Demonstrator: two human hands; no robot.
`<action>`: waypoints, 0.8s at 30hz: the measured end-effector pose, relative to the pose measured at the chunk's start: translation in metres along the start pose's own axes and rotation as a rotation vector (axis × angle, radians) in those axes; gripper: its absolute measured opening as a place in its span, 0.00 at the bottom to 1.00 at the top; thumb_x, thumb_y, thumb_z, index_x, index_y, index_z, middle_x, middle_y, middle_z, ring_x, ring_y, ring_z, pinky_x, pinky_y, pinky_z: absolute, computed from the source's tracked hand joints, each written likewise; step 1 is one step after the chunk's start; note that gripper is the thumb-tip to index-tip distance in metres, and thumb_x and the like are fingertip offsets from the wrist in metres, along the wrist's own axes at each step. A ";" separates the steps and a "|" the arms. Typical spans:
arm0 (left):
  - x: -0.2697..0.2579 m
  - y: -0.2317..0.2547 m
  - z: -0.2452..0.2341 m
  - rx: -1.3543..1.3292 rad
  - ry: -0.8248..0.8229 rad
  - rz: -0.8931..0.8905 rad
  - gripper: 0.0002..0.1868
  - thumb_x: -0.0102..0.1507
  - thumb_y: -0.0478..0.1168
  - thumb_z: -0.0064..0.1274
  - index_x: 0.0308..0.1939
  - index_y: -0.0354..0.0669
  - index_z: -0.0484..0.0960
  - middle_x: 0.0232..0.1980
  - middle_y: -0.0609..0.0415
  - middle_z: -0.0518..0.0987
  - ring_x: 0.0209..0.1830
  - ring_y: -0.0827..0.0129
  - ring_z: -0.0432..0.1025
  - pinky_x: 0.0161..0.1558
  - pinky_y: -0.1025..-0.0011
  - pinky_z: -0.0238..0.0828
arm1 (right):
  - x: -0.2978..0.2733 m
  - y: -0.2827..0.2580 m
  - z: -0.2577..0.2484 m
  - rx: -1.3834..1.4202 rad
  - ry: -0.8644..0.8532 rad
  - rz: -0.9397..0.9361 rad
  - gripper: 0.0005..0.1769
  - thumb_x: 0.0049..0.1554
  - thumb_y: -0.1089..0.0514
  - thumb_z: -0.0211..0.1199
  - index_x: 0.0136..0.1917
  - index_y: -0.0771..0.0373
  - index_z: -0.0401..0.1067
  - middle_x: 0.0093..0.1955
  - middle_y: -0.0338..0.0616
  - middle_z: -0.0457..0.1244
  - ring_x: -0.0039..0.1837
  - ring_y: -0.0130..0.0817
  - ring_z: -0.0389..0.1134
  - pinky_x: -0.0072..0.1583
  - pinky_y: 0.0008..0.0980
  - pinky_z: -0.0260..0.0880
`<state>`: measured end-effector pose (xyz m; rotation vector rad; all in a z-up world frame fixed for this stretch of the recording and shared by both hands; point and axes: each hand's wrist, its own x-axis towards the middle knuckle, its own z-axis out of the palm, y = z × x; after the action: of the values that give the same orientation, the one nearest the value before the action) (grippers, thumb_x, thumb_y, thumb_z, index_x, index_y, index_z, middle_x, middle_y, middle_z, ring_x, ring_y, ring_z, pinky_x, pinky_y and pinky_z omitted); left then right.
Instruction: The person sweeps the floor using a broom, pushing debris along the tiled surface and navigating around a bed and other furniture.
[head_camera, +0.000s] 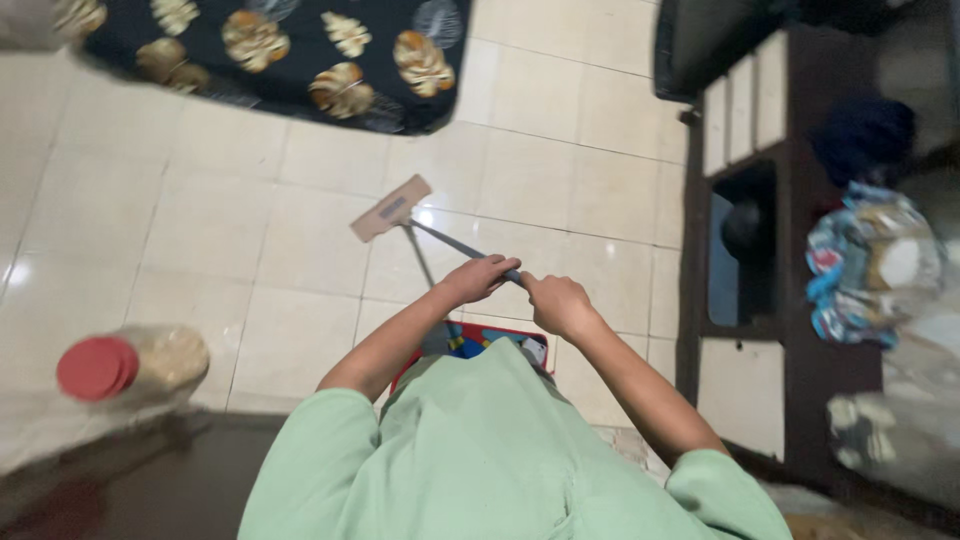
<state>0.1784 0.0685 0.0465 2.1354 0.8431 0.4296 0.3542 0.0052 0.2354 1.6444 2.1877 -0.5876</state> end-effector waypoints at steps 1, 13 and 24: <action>0.018 0.006 0.004 0.002 -0.023 0.029 0.19 0.67 0.39 0.50 0.63 0.52 0.69 0.52 0.45 0.77 0.47 0.44 0.75 0.46 0.51 0.73 | -0.004 0.011 0.001 0.014 0.011 0.033 0.24 0.56 0.64 0.54 0.67 0.57 0.65 0.44 0.52 0.70 0.47 0.56 0.72 0.47 0.54 0.72; 0.179 0.086 0.091 0.418 -0.214 -0.033 0.14 0.67 0.46 0.48 0.57 0.61 0.72 0.62 0.50 0.75 0.52 0.43 0.76 0.45 0.44 0.74 | -0.029 0.147 0.054 0.227 0.088 0.313 0.30 0.54 0.64 0.56 0.70 0.65 0.61 0.50 0.62 0.69 0.54 0.60 0.72 0.54 0.54 0.74; 0.206 0.131 0.165 0.330 -0.369 0.167 0.10 0.65 0.41 0.46 0.51 0.58 0.70 0.64 0.56 0.75 0.51 0.54 0.79 0.38 0.50 0.76 | -0.095 0.190 0.082 0.282 0.027 0.505 0.24 0.62 0.60 0.48 0.71 0.67 0.58 0.54 0.66 0.68 0.57 0.63 0.71 0.58 0.56 0.72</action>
<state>0.4729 0.0581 0.0478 2.4956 0.5534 -0.0317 0.5646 -0.0686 0.1900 2.2536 1.6543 -0.7443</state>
